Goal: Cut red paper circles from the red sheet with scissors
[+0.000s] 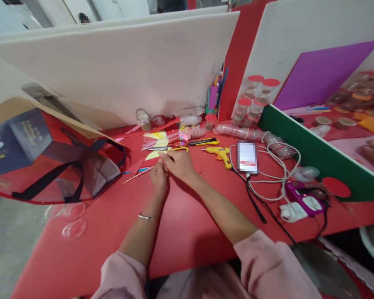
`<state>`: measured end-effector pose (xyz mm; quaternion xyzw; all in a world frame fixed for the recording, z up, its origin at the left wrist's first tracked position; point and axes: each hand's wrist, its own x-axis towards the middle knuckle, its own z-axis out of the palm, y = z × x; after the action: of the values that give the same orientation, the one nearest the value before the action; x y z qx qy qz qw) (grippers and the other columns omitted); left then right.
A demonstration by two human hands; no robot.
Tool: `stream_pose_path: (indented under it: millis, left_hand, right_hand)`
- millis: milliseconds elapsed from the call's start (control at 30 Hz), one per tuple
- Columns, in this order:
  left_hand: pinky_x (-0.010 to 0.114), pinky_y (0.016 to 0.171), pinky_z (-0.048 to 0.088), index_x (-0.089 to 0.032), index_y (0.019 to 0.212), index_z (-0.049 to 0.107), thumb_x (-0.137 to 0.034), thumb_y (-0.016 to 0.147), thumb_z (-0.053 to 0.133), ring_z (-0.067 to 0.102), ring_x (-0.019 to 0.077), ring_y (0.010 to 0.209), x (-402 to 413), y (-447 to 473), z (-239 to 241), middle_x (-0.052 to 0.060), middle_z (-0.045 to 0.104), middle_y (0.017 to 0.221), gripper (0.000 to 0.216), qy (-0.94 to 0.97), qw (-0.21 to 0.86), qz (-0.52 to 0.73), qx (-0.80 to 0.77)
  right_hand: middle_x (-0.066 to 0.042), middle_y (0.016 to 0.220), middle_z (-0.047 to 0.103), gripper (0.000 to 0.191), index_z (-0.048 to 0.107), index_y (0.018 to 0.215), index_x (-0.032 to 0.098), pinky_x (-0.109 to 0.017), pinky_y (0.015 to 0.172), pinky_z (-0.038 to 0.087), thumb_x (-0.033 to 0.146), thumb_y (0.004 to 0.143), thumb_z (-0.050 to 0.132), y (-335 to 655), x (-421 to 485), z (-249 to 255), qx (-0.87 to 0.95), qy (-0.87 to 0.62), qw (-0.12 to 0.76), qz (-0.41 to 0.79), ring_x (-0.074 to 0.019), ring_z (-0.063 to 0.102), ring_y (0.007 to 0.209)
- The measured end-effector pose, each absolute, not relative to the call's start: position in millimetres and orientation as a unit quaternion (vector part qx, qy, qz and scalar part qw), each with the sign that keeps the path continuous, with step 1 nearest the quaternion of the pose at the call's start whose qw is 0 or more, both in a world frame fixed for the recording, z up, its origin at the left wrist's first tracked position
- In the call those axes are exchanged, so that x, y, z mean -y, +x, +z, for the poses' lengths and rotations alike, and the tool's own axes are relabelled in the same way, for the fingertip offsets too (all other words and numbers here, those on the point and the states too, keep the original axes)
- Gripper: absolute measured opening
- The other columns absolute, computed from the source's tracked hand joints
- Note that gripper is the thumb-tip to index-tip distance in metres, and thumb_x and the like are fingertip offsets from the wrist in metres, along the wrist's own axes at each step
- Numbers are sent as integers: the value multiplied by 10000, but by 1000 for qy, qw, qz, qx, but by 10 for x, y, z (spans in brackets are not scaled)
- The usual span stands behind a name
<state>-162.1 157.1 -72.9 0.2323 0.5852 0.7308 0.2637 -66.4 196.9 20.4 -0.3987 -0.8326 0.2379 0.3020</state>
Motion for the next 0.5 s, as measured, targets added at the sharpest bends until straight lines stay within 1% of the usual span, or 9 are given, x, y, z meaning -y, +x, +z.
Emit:
stream_pose_path:
  millis: [67, 133, 200, 367, 500]
  left_hand:
    - [242, 460, 255, -221, 538, 363, -458, 914, 628, 305, 90, 463, -1553, -1622, -726, -63, 358, 478, 517, 232, 257, 731, -588]
    - [245, 464, 238, -230, 552, 308, -463, 900, 648, 269, 87, 478, -1525, -1633, -717, -74, 303, 494, 539, 238, 250, 729, -591]
    - [248, 468, 233, -233, 558, 288, -471, 891, 661, 251, 85, 488, -1497, -1648, -708, -78, 278, 506, 554, 247, 243, 725, -596]
    - [242, 488, 290, -215, 544, 380, -461, 891, 667, 312, 89, 502, -1453, -1669, -694, -64, 363, 514, 513, 271, 231, 713, -604]
    - [243, 499, 360, -208, 539, 467, -432, 913, 626, 400, 102, 486, -1427, -1658, -689, -42, 447, 496, 464, 289, 233, 704, -605]
  right_hand:
    - [-44, 709, 720, 576, 707, 729, 215, -312, 593, 301, 586, 1077, 437, -602, -1834, 80, 834, -409, 293, 228, -178, 605, 640]
    - [-61, 764, 750, 537, 714, 754, 215, -318, 610, 319, 546, 1084, 448, -578, -1719, -51, 836, -413, 302, 200, -190, 640, 683]
    - [-74, 800, 769, 516, 715, 772, 211, -319, 652, 351, 502, 1097, 439, -564, -1621, -179, 833, -419, 320, 170, -196, 669, 725]
    - [-76, 908, 793, 402, 750, 908, 204, -314, 797, 410, 398, 1107, 459, -512, -1490, -395, 829, -410, 352, 142, -198, 697, 831]
    - [-80, 975, 785, 299, 752, 1015, 199, -352, 898, 421, 308, 1091, 484, -437, -1504, -452, 840, -394, 350, 131, -226, 683, 932]
